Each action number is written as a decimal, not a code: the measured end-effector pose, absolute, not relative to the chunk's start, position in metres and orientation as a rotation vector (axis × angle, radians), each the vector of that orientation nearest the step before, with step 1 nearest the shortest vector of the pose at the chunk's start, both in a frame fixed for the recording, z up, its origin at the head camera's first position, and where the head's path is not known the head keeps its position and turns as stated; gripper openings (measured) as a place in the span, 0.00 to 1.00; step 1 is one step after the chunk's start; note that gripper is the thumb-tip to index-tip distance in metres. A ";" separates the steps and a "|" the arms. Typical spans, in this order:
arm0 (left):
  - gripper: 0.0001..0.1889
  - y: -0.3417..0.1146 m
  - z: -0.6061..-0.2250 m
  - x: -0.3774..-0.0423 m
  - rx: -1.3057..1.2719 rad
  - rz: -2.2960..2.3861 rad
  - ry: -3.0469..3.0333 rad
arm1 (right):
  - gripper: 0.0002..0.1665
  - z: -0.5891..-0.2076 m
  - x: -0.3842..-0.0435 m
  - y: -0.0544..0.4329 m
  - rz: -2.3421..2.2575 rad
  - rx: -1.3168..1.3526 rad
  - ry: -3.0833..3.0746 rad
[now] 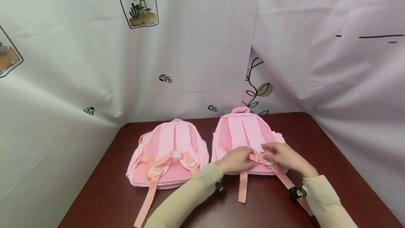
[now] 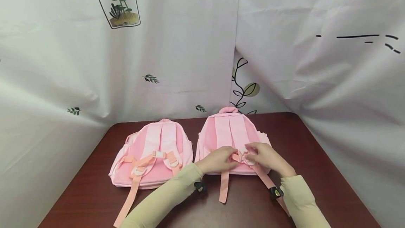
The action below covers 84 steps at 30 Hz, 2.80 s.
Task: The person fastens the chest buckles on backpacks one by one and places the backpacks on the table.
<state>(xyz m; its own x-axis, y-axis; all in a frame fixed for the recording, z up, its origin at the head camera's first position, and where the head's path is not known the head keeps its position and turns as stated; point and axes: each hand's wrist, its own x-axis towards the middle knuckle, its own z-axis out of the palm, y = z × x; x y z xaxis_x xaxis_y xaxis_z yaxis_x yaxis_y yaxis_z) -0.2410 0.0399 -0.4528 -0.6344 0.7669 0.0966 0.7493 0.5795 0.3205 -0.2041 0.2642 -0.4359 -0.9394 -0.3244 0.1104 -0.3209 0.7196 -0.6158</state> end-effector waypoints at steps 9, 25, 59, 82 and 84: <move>0.14 0.039 -0.454 -0.241 1.360 0.556 2.771 | 0.26 -0.435 -0.206 0.267 -1.074 -0.601 2.846; 0.10 0.028 -0.448 -0.248 1.274 0.806 2.752 | 0.36 -0.437 -0.204 0.268 -1.088 -0.672 2.788; 0.10 0.003 -0.420 -0.260 1.213 1.600 2.506 | 0.18 -0.460 -0.216 0.235 -1.234 -0.707 2.805; 0.13 -0.011 -0.405 -0.254 1.048 1.784 2.637 | 0.12 -0.456 -0.222 0.231 -0.975 -0.863 2.926; 0.13 -0.013 -0.405 -0.254 1.032 1.815 2.616 | 0.12 -0.455 -0.221 0.233 -1.002 -0.858 2.940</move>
